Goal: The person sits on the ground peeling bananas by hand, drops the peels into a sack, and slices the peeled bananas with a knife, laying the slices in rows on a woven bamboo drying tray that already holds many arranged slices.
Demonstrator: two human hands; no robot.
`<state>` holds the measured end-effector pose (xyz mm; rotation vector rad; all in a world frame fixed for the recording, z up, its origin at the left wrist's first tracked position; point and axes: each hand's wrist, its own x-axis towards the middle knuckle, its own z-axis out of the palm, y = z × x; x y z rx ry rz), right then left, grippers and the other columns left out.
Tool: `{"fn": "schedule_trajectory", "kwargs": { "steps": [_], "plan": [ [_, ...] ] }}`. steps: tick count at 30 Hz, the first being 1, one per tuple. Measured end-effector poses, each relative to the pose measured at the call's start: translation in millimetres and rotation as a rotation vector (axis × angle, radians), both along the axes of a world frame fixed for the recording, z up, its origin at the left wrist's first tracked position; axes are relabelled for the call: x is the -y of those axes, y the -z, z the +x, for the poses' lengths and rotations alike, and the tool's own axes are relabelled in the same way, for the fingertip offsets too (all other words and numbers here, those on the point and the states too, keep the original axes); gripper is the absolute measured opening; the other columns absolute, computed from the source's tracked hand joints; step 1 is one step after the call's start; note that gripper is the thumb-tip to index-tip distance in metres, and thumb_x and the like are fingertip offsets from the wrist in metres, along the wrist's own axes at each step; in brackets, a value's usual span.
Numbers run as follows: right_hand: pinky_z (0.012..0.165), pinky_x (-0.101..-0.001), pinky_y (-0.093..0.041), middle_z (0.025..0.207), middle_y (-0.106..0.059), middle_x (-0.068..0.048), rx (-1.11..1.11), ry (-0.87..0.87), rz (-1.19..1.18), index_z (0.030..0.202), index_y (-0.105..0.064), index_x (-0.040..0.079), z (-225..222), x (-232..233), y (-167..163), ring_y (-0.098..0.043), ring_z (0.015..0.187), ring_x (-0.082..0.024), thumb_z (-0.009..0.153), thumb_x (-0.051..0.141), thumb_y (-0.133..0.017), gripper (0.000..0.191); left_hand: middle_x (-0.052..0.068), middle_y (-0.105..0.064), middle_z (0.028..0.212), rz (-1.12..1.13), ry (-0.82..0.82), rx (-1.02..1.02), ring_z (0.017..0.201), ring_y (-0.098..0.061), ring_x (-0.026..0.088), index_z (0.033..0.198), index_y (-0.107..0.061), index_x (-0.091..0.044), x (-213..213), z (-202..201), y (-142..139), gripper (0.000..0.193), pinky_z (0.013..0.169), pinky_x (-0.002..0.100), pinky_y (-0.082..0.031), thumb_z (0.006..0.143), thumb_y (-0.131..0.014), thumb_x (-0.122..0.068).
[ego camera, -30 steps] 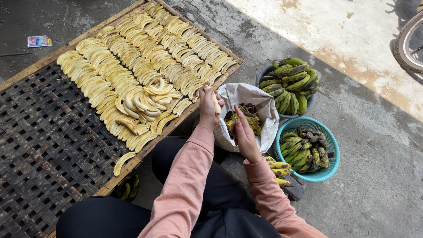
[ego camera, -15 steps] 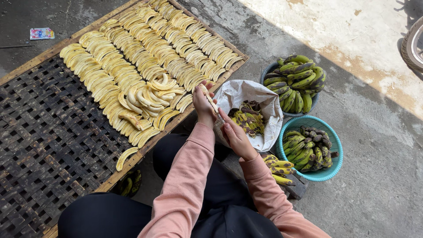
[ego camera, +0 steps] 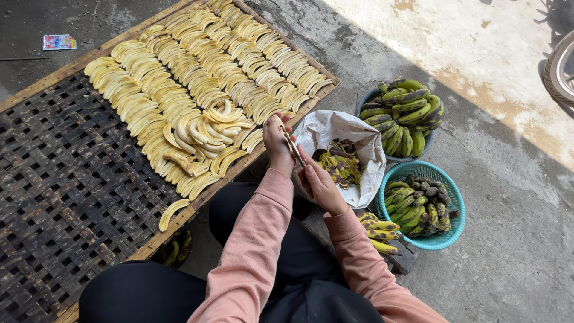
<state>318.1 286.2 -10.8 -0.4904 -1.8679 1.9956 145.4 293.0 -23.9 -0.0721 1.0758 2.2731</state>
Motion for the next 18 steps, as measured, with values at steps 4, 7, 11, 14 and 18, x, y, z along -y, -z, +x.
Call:
{"fn": "schedule_trajectory", "kwargs": {
  "steps": [4,7,11,14,18],
  "plan": [
    [0.06,-0.0161,-0.036,0.085,-0.048,0.007,-0.037,0.001,0.035,0.165,-0.032,0.015,-7.1,-3.0,10.3,-0.04,0.069,-0.002,0.112,0.032,-0.043,0.056,0.007,-0.064,0.106,0.016,0.024,0.093,0.075,-0.055,0.01,0.124,-0.054,-0.008,1.1,1.8,2.2,0.036,0.06,0.027,-0.056,0.108,-0.032,-0.031],
    [0.07,-0.0156,-0.036,0.094,-0.05,0.008,-0.069,0.021,0.086,0.165,-0.034,0.012,-13.2,-6.7,21.3,-0.04,0.077,-0.002,0.114,0.027,-0.043,0.054,0.009,-0.062,0.106,0.092,0.046,0.173,0.078,-0.057,0.014,0.124,-0.053,-0.008,-0.6,0.8,9.3,0.035,0.07,0.035,-0.062,0.107,-0.032,-0.031],
    [0.086,-0.0205,-0.037,0.115,-0.049,0.0,-0.112,0.027,0.065,0.168,-0.035,0.008,-19.9,-12.5,31.8,-0.043,0.101,-0.006,0.116,0.025,-0.044,0.055,0.01,-0.064,0.106,0.154,0.083,0.206,0.081,-0.063,0.019,0.125,-0.055,-0.008,-5.8,-3.9,24.8,0.036,0.074,0.036,-0.057,0.108,-0.033,-0.031],
    [0.117,-0.0279,-0.037,0.159,-0.046,-0.008,-0.181,0.016,0.113,0.163,-0.032,0.005,-26.9,-16.3,33.7,-0.045,0.143,-0.014,0.115,0.023,-0.041,0.053,0.012,-0.063,0.105,0.22,0.094,0.232,0.086,-0.068,0.024,0.121,-0.054,-0.006,-8.9,-4.6,34.2,0.032,0.079,0.037,-0.056,0.109,-0.035,-0.029],
    [0.117,-0.0319,-0.038,0.159,-0.048,-0.013,-0.132,0.064,0.187,0.161,-0.035,0.004,-35.9,-18.7,32.9,-0.046,0.144,-0.02,0.113,0.021,-0.042,0.052,0.013,-0.06,0.102,0.282,0.118,0.269,0.093,-0.07,0.028,0.116,-0.052,-0.003,-9.4,-3.3,38.6,0.03,0.088,0.039,-0.057,0.11,-0.034,-0.026]
  ]
}}
